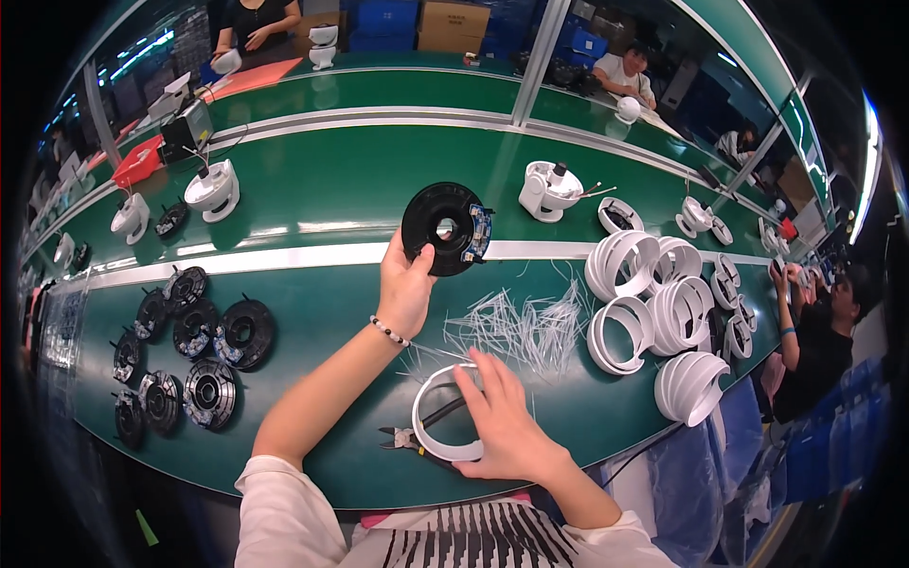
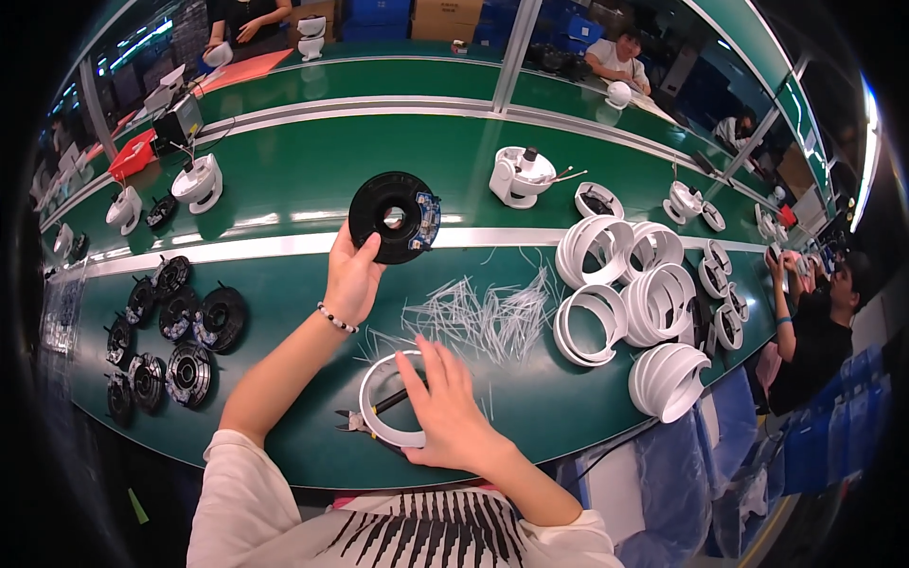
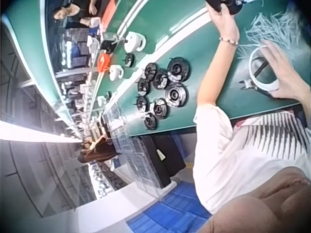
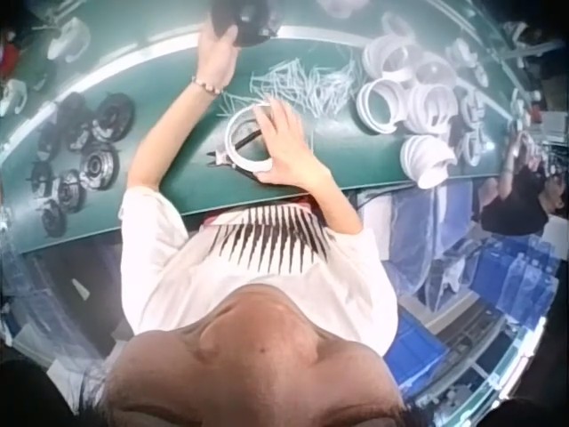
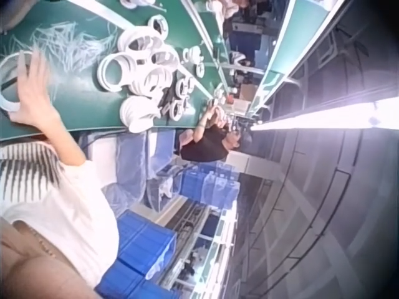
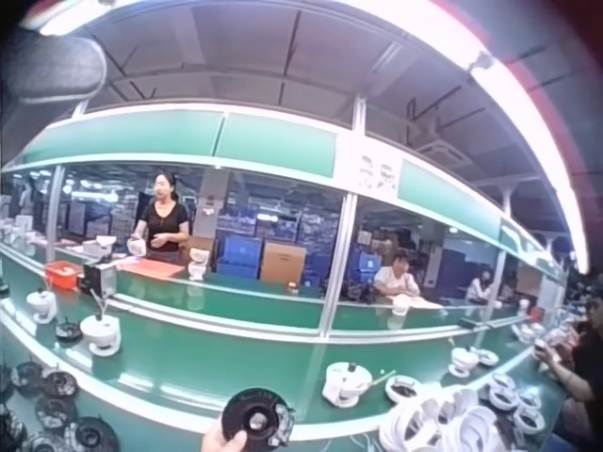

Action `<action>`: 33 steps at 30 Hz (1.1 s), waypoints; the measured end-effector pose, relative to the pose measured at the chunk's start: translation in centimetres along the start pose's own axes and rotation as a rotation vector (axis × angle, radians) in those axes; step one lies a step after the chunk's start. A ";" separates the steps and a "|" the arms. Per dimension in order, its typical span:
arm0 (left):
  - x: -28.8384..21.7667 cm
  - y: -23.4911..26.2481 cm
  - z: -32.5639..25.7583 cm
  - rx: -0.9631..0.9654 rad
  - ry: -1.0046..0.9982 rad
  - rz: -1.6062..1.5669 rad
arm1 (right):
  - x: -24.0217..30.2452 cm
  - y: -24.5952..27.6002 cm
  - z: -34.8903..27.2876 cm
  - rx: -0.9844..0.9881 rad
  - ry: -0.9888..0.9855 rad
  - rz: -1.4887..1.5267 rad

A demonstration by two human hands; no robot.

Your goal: Assembling security camera components at an industrial workstation, including fitting modules and cutting wires.

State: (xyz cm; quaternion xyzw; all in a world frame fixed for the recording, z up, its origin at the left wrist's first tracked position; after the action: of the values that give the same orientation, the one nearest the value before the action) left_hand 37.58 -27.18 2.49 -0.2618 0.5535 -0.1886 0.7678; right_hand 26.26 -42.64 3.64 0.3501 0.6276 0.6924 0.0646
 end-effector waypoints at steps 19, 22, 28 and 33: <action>2.4 -2.0 -4.2 0.644 0.760 -0.504 | -9.4 4.4 3.4 -0.562 0.157 0.684; 3.0 -1.3 -3.6 0.525 0.833 -0.622 | -8.5 4.2 3.6 -0.492 0.271 0.713; 4.2 -1.3 -3.6 0.347 0.676 -0.413 | -8.0 4.0 3.5 -0.441 0.186 0.467; 4.9 -1.0 -3.6 0.263 0.726 -0.413 | -8.5 3.8 3.9 -0.401 0.171 0.348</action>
State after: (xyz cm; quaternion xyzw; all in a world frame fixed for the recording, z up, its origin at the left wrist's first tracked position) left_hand 35.71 -31.50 -1.54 -0.1835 0.6949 -0.4868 0.4964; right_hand 36.13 -44.73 3.55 0.3731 0.4116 0.8305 -0.0404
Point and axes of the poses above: each hand's wrist, its own z-axis towards the middle knuckle, its own y-axis out of the back of the hand, x = y × z, the point moved 4 cm from there along z, towards the middle knuckle, and after that the axes turned 9 degrees about x, right-handed, at the moved point
